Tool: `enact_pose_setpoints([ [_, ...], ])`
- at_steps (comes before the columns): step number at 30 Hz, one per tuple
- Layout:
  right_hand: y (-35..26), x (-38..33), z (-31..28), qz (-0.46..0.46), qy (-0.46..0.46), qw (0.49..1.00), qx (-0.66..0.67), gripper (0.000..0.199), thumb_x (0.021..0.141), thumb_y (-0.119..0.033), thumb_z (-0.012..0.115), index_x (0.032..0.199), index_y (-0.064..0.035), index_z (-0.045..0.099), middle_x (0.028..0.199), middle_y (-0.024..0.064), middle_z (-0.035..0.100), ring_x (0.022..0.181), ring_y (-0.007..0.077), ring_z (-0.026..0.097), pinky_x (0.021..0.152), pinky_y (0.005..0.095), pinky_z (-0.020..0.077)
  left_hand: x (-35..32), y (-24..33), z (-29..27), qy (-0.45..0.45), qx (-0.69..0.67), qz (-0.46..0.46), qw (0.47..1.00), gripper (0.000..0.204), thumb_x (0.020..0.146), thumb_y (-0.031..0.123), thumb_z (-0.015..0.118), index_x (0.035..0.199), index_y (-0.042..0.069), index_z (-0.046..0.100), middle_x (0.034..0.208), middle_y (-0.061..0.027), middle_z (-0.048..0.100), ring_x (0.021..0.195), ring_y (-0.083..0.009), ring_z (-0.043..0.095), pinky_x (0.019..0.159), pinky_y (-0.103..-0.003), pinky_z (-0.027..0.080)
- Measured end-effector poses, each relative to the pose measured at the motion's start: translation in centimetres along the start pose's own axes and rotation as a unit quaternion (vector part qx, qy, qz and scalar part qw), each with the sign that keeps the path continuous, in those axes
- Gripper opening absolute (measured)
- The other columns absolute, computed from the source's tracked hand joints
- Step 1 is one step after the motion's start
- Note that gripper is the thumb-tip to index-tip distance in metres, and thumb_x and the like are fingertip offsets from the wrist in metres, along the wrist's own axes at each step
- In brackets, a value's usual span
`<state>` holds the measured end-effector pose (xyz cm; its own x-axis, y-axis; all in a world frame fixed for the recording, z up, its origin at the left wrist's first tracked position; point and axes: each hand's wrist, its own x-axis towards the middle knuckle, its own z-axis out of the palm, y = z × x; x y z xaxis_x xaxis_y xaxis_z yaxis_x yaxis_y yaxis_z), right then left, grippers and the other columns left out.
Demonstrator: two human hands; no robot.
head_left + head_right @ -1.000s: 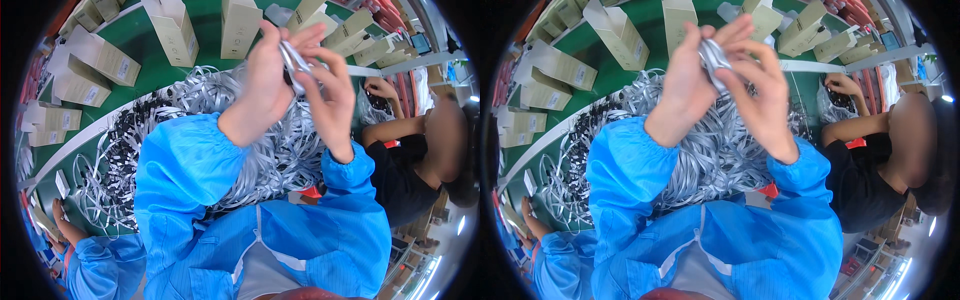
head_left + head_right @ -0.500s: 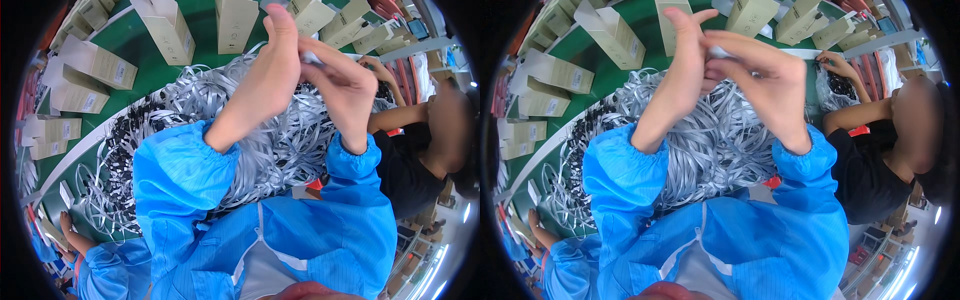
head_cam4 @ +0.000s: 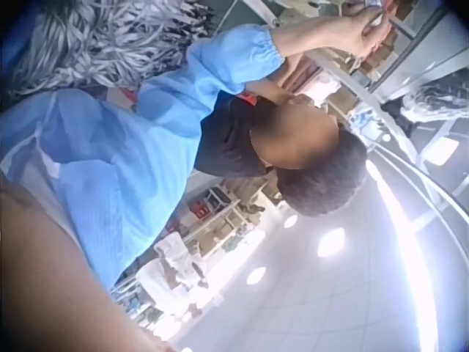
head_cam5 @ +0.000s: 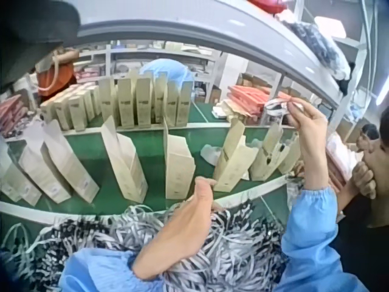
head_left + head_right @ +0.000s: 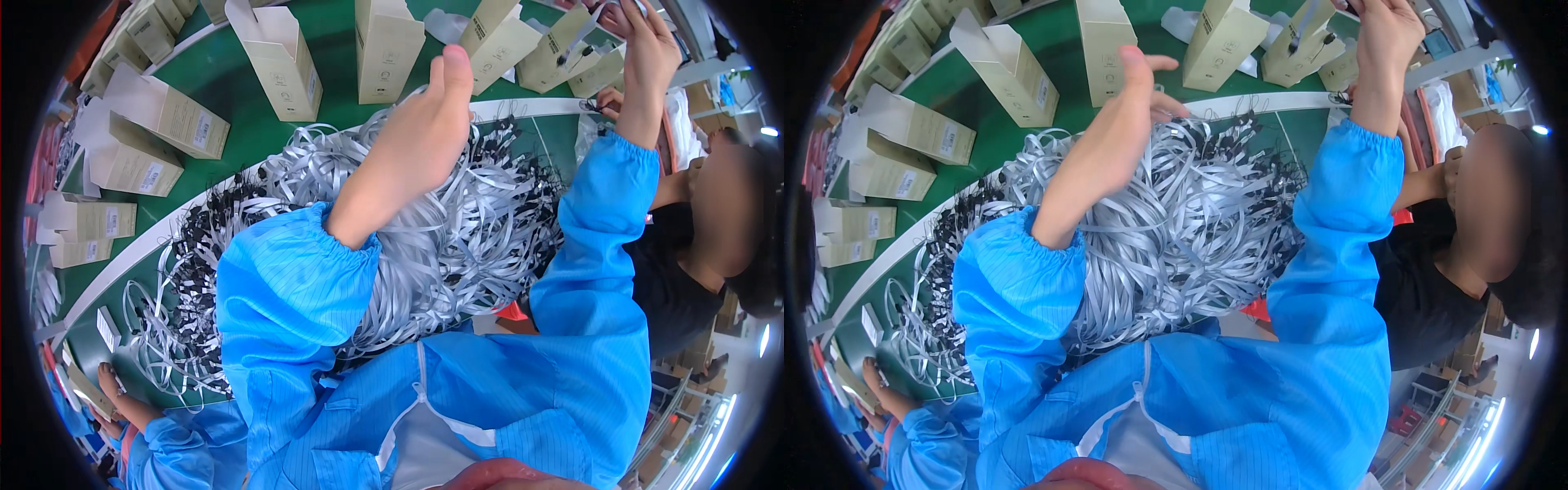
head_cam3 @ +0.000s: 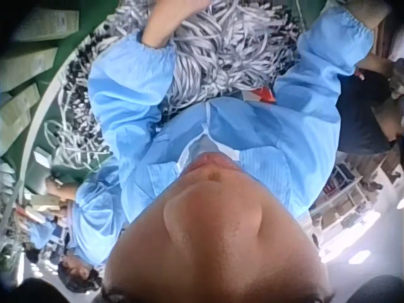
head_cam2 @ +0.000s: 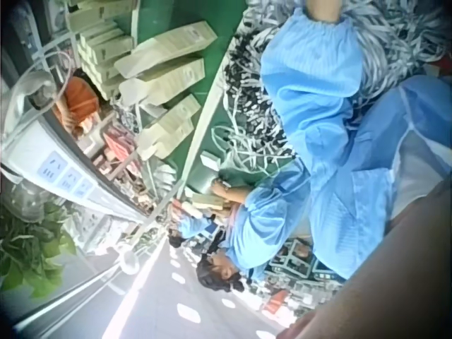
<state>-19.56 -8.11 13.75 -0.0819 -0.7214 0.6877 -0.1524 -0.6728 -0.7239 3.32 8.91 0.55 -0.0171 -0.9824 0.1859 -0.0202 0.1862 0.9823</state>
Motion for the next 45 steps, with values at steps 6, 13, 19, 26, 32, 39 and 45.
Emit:
enact_pose_setpoints([
  [6,5.2,6.6,-0.7,0.007,0.056,0.989,0.137,0.025,0.092,-0.001,0.07,0.116,0.0056,0.068,0.087,0.0051,0.069,0.066,0.0092,0.06,0.055,0.0203,0.0448,-0.1,0.6,0.0,-0.088,0.093,-0.113,0.985,0.1,0.094,0.079,0.001,0.144,0.004,0.045,0.111,-0.0189,0.068,0.111,-0.0305,0.058,0.103,-0.038,0.04],
  [13,-2.6,1.6,3.8,0.074,-0.006,0.995,0.063,0.021,0.093,-0.004,0.07,0.112,0.0047,0.068,0.078,0.003,0.063,0.06,0.0098,0.055,0.05,0.0247,0.0415,-0.1,0.6,-0.6,-0.075,0.123,-0.088,0.986,0.089,0.099,0.071,0.006,0.133,0.0,0.045,0.1,-0.0223,0.066,0.101,-0.0388,0.06,0.094,-0.043,0.042],
  [19,-0.8,3.1,2.8,0.031,0.03,0.995,0.087,0.02,0.093,-0.004,0.07,0.111,0.0034,0.069,0.077,0.0023,0.063,0.06,0.0105,0.055,0.051,0.0265,0.0435,0.1,0.1,-0.8,-0.113,0.16,-0.118,0.973,0.096,0.098,0.075,0.006,0.139,-0.001,0.047,0.107,-0.0197,0.066,0.104,-0.034,0.059,0.098,-0.039,0.042],
  [26,6.1,2.1,0.7,0.009,-0.015,1.0,-0.017,0.024,0.09,-0.004,0.072,0.113,0.0028,0.069,0.083,0.0016,0.068,0.072,0.0123,0.066,0.061,0.0241,0.0517,0.2,0.7,-1.1,-0.132,0.176,-0.138,0.966,0.093,0.1,0.071,0.008,0.138,-0.004,0.047,0.109,-0.0235,0.066,0.107,-0.0375,0.061,0.096,-0.041,0.044],
  [32,10.9,1.6,-0.8,-0.139,-0.304,0.897,-0.29,0.026,0.086,0.003,0.069,0.112,0.0013,0.072,0.096,0.0061,0.073,0.088,0.0143,0.069,0.078,0.0282,0.0544,0.0,0.1,-0.9,-0.128,0.199,-0.13,0.963,0.087,0.103,0.067,0.011,0.137,-0.003,0.049,0.116,-0.0257,0.066,0.112,-0.0411,0.06,0.097,-0.044,0.044],
  [39,11.3,3.1,-1.7,-0.072,-0.525,0.801,-0.279,0.033,0.086,0.002,0.07,0.119,-0.0007,0.07,0.105,0.0055,0.074,0.095,0.0135,0.068,0.084,0.0286,0.0533,-0.3,-1.8,-0.9,-0.116,0.305,-0.045,0.944,0.069,0.105,0.058,0.03,0.11,-0.004,0.06,0.094,-0.0269,0.069,0.097,-0.0459,0.065,0.085,-0.053,0.048],
  [45,5.2,2.0,-0.8,0.059,-0.503,0.851,-0.138,0.024,0.093,-0.008,0.071,0.114,0.0012,0.065,0.087,0.0018,0.067,0.082,0.0125,0.066,0.073,0.0255,0.0538,0.1,-1.7,-2.0,-0.142,0.291,-0.046,0.945,0.049,0.103,0.046,0.047,0.112,0.0,0.062,0.091,-0.0247,0.068,0.09,-0.0423,0.065,0.079,-0.047,0.049],
])
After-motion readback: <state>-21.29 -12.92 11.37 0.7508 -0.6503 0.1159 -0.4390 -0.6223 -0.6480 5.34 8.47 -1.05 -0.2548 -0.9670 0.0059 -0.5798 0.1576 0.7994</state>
